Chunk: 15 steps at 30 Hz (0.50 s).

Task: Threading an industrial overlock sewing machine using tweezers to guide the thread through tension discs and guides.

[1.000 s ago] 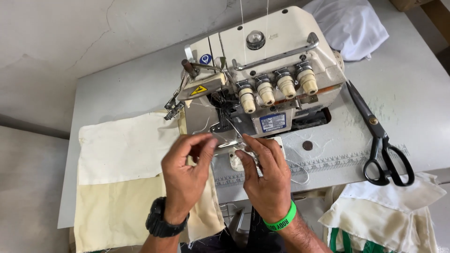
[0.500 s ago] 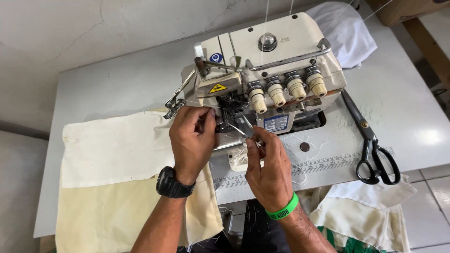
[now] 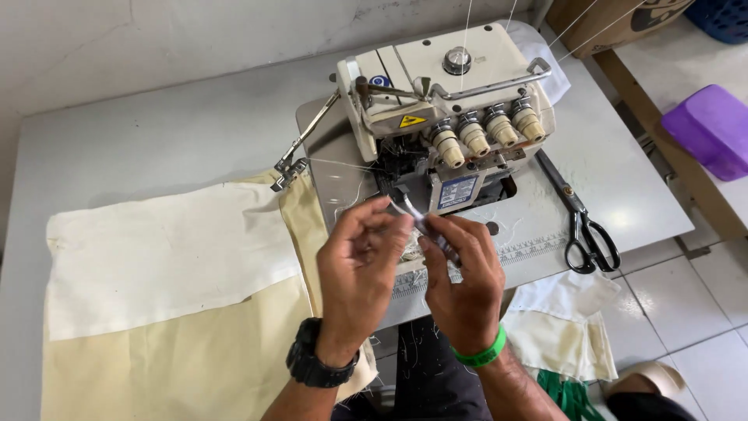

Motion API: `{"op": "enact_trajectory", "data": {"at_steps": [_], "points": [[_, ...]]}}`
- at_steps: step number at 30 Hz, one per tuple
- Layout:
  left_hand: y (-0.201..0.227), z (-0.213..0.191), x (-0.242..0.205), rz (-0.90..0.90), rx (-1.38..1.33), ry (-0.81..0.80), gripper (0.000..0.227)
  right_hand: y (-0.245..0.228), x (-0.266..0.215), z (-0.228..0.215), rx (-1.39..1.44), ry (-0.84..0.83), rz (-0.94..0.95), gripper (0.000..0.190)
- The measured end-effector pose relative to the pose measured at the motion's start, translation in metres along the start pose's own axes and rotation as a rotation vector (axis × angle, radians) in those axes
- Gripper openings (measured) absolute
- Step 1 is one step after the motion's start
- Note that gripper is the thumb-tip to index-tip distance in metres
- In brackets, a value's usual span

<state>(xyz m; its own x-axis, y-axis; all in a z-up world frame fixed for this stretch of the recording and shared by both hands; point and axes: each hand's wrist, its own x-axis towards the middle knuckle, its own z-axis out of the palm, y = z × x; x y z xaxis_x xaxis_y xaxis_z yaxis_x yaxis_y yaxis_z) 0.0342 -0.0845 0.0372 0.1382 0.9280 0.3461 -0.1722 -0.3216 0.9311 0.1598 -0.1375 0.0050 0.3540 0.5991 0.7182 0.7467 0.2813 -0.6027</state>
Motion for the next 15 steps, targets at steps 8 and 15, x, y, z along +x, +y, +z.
{"op": "enact_trajectory", "data": {"at_steps": [8, 15], "points": [[-0.009, -0.007, 0.02, -0.002, 0.021, -0.039, 0.022, 0.01, -0.007, 0.028, 0.013, 0.044, -0.097, 0.019], [-0.024, -0.003, 0.043, -0.042, -0.136, 0.08, 0.015, 0.015, 0.02, 0.03, -0.005, -0.008, -0.192, 0.03]]}}
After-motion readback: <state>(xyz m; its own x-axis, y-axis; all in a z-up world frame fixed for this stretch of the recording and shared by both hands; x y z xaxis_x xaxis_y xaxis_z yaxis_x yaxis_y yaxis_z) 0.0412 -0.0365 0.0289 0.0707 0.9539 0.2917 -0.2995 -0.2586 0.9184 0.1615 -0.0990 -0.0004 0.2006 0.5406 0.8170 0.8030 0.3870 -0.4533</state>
